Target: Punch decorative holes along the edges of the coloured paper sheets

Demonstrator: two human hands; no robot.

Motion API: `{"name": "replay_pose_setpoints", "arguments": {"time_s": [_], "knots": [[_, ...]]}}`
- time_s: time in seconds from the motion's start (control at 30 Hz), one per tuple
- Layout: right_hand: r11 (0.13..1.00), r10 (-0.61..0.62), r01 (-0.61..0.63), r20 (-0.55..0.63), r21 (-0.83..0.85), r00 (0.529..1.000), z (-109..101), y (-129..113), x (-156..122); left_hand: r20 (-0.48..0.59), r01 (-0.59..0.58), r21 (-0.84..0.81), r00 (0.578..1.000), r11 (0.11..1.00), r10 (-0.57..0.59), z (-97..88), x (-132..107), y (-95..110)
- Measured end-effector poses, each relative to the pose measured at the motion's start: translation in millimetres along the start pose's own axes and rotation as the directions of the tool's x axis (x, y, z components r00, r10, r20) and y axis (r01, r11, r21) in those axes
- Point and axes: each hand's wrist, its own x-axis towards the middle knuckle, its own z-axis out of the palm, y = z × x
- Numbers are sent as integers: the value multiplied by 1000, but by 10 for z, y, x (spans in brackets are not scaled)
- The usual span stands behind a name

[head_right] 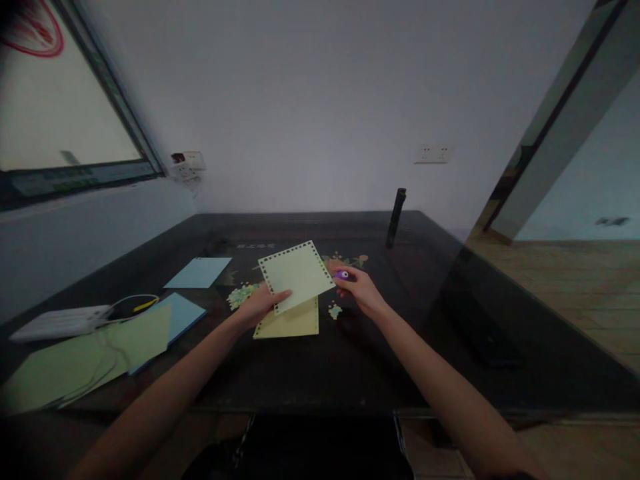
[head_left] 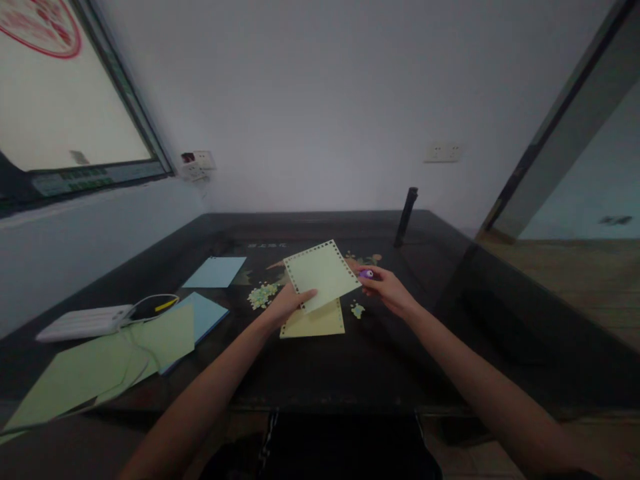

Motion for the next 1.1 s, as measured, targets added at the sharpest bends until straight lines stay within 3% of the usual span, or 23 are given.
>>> {"name": "replay_pose_setpoints", "arguments": {"time_s": [0.1, 0.17, 0.27, 0.37, 0.57, 1.1], "knots": [[970, 75, -73, 0, 234, 997, -75, 4, -222, 10, 30, -29, 1000, 999, -30, 125, 21, 51], [944, 75, -71, 1, 321, 997, -84, 2, -281, -59, 34, -20, 998, 999, -35, 188, 43, 68], [929, 52, -48, -1, 368, 999, -55, 16, -302, -219, -28, 35, 975, 999, 35, 276, 37, 43], [929, 46, -27, -44, 368, 998, -10, 59, -310, -288, -73, 160, 950, 984, 117, 353, -20, -14], [939, 59, -32, -68, 342, 996, 82, 119, -383, -295, -138, 305, 927, 942, 231, 392, -104, -11], [916, 68, -35, -69, 399, 995, 145, 70, -445, -271, -144, 390, 926, 910, 263, 400, -125, 9]]}}
